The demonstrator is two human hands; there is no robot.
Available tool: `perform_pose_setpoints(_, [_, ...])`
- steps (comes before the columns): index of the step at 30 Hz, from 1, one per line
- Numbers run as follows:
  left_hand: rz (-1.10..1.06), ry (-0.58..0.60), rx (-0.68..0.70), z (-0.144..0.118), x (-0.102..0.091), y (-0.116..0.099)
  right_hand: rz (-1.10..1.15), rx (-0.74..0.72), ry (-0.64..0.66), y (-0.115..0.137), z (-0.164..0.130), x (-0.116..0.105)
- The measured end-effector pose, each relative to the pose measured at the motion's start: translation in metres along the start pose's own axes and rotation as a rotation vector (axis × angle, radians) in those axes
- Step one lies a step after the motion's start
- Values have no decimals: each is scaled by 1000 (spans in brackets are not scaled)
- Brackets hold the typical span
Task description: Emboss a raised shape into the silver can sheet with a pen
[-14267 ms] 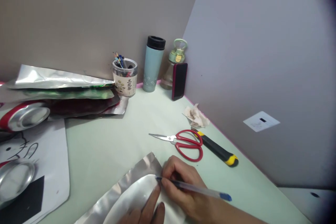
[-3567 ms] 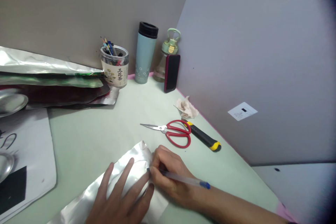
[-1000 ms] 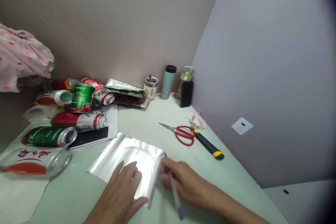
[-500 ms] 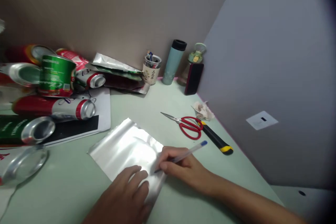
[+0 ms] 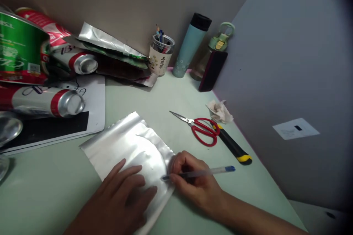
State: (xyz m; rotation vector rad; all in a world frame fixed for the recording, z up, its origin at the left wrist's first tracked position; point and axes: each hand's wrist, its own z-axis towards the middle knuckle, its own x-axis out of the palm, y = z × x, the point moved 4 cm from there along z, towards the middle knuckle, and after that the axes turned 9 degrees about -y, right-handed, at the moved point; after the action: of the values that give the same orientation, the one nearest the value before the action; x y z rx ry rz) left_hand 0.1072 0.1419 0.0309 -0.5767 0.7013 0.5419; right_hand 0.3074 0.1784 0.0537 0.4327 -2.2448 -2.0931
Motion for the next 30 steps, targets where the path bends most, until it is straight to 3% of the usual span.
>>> perform_pose_setpoints(7, [74,43,100,-14,7,-8,-113,-59,25,0,-1,0])
perform_pose_setpoints(10, [72,20,100,-12,7,-10,-143,-85,34,0,-1,1])
perform_pose_setpoints(16, [78,82,107,-9,8,-13,-167,-78,34,1,-2,2])
perform_pose_setpoints(24, [58,-3,83,-11,10,-14,-267,-89,24,5,-1,3])
perform_pose_setpoints(30, [64,46,99,-15,11,-13,-283,-124,-4,3,-1,5])
